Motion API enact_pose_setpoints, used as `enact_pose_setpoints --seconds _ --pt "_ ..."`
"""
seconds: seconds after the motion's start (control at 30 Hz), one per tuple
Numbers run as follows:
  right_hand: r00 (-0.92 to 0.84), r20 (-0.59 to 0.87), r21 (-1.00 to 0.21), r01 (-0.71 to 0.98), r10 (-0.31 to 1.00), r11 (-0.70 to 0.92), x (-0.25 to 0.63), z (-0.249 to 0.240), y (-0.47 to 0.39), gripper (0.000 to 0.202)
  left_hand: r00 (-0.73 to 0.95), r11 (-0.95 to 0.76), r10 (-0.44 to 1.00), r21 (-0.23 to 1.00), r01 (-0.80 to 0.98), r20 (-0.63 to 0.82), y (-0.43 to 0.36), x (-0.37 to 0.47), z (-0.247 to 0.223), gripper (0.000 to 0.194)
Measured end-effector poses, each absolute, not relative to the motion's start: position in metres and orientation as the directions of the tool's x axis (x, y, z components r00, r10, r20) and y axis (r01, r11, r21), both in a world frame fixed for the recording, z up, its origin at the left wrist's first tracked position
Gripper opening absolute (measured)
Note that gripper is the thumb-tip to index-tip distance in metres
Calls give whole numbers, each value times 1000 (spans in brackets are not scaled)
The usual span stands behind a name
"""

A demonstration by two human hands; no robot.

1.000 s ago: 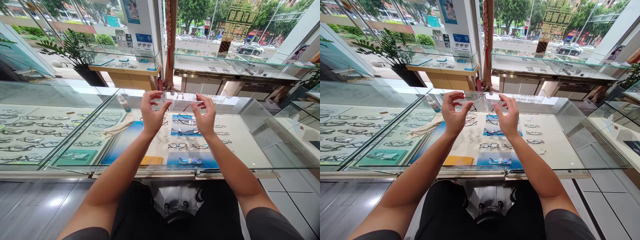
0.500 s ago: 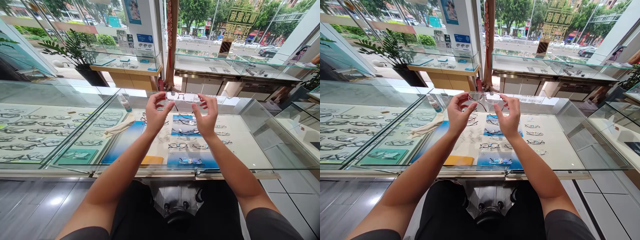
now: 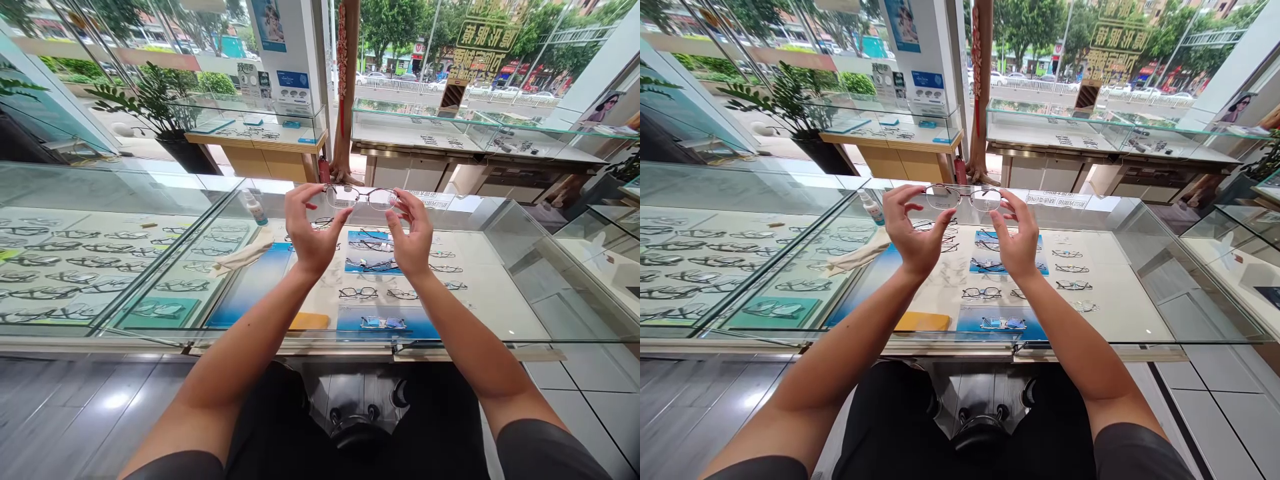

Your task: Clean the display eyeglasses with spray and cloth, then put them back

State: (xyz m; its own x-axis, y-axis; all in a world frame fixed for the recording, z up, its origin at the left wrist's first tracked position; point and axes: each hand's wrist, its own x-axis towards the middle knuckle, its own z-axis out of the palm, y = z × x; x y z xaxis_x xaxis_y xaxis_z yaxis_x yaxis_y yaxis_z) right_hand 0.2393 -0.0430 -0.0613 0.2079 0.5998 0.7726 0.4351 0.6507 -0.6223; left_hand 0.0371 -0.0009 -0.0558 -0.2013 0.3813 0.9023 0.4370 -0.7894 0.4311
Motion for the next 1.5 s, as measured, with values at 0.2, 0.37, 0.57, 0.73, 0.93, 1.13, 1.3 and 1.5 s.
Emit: enact_pose_setpoints --seconds 0.2,0.37,0.57,0.73,0.93,1.13,1.3,1.5 --pt "216 781 -618 399 586 677 236 -65 -44 42 -202 -801 388 437 409 899 -1 41 -58 56" --pt "196 776 -620 409 600 669 236 -66 -43 42 -225 -782 467 518 346 855 7 42 -63 58" --pt "210 730 -683 260 651 682 242 -60 -38 36 -214 -784 513 555 276 831 13 39 -66 60" --pt "214 648 -761 180 731 623 245 -56 -36 34 -201 -775 540 576 259 817 12 38 -65 60" --pt "232 595 -802 112 770 586 247 -58 -32 33 -166 -771 552 576 272 817 15 38 -68 63" --pt "227 559 -824 45 797 565 251 -61 -28 29 -127 -772 566 578 263 814 16 37 -69 59" --pt "173 565 -819 -2 807 574 252 -60 -27 28 -108 -770 584 591 240 805 17 37 -69 59" --pt "192 567 -816 4 801 578 249 -61 -26 27 -83 -774 590 592 227 803 17 36 -68 62"
